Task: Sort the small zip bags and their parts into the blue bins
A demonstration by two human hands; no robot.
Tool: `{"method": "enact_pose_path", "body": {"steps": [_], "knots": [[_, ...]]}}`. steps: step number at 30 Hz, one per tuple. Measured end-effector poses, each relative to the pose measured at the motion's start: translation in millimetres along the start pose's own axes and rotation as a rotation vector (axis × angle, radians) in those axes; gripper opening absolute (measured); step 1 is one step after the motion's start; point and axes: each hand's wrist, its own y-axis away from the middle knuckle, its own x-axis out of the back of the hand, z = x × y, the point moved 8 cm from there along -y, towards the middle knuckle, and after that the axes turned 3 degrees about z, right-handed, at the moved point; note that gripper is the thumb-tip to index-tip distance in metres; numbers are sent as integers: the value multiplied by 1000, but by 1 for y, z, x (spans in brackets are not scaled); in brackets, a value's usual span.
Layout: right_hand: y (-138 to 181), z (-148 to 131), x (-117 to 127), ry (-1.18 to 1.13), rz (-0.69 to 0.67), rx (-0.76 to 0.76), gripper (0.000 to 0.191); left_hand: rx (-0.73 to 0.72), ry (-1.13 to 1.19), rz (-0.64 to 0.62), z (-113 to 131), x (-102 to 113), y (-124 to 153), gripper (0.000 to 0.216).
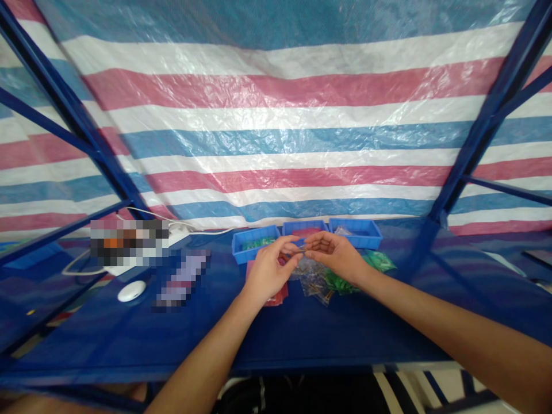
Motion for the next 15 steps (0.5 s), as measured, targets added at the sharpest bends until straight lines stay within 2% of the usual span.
{"method": "enact_pose_path", "body": {"steps": [15], "knots": [[2, -8, 1, 35, 49, 10, 37, -38, 10, 14, 12, 3, 1, 29]]}}
